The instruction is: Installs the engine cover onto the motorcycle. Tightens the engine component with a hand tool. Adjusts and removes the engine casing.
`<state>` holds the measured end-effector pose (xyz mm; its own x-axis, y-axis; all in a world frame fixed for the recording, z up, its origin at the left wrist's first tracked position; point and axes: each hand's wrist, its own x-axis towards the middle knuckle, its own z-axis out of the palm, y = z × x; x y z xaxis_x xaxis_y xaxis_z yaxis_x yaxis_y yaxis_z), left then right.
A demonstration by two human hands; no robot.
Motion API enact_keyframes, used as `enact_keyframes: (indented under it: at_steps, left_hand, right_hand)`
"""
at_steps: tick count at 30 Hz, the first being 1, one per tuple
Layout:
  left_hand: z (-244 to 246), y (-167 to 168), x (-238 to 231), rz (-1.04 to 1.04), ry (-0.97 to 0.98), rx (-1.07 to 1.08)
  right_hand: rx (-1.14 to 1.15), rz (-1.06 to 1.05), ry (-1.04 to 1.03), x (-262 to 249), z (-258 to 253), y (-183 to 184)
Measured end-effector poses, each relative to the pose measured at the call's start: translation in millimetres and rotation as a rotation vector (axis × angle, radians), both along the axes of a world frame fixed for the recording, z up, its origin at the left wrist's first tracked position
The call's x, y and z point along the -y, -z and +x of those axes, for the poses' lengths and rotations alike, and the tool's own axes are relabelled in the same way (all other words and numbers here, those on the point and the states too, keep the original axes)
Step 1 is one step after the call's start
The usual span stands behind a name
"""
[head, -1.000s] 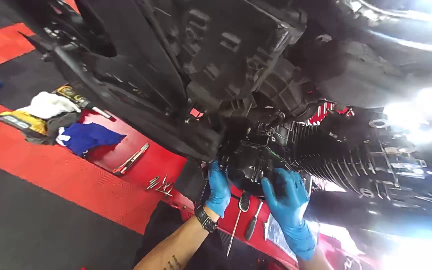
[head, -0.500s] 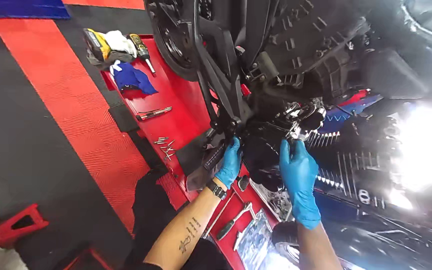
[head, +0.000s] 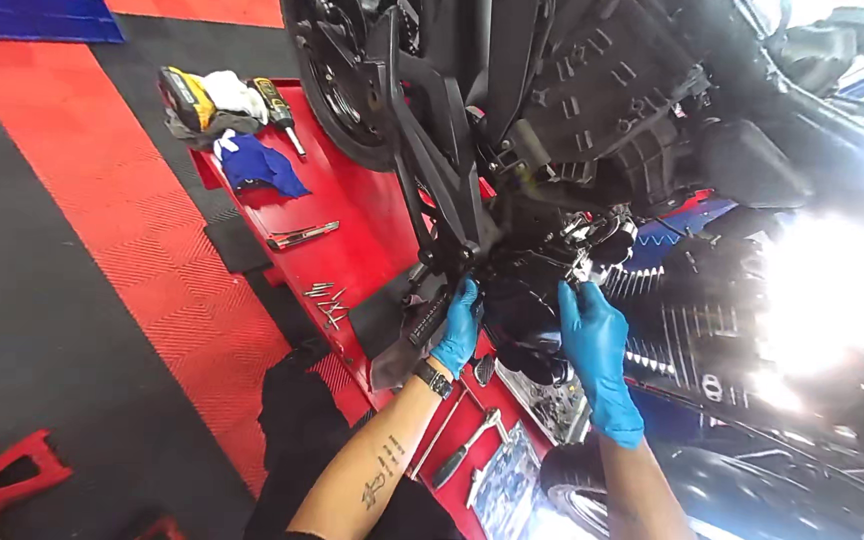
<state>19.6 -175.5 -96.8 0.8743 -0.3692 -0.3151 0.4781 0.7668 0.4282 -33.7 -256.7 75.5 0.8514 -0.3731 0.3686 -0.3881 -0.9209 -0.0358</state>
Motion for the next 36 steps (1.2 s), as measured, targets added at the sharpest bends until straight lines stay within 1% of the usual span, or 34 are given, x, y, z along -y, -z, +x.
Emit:
enact_keyframes:
  at_steps: [6, 11, 12, 15, 17, 20, 23, 25, 27, 29, 31, 32, 34, 36]
  left_hand:
    - [1, 5, 3, 0.036, -0.022, 0.072]
    - [-1, 3, 2, 0.046, -0.009, 0.062]
    - [-1, 3, 1, 0.045, 0.001, 0.064]
    - [1, 7, 2, 0.038, -0.005, 0.066]
    - [0, 7, 2, 0.029, -0.013, 0.059]
    - [0, 4, 3, 0.003, -0.025, 0.037]
    - [1, 5, 4, -0.015, -0.029, 0.022]
    - [2, 5, 4, -0.055, -0.023, -0.003]
    - [6, 1, 5, -0.085, -0.021, -0.043]
    - [12, -4, 4, -0.066, 0.006, -0.082]
    - [21, -14, 1, 0.035, 0.036, -0.148]
    - [25, -22, 1, 0.101, 0.047, -0.213]
    - [29, -36, 4, 0.219, 0.05, -0.327]
    - [32, -44, 8, 0.287, 0.026, -0.374]
  right_hand:
    - [0.037, 0.04, -0.119, 7, 0, -2]
    - [-0.014, 0.111, -0.036, 10, 3, -6]
    - [-0.015, 0.097, -0.054, 6, 2, -6]
    - [0.018, -0.034, -0.229, -13, 0, -2]
    - [0.029, -0.047, -0.22, -18, -1, 1]
    - [-0.002, 0.057, -0.186, -12, -1, -2]
    - [-0.059, 0.279, -0.281, -1, -10, -11]
    - [-0.014, 0.312, -0.309, 1, -22, -14]
    - [0.119, 0.281, -0.179, 0, -43, -8]
    - [0.286, 0.291, 0.036, -1, -70, 12]
    - [0.401, 0.392, 0.253, 0, -91, 41]
    - [0.453, 0.489, 0.36, -2, -98, 55]
    - [0.524, 0.809, 0.51, -12, -107, 76]
    - [0.533, 1.203, 0.495, -21, -110, 90]
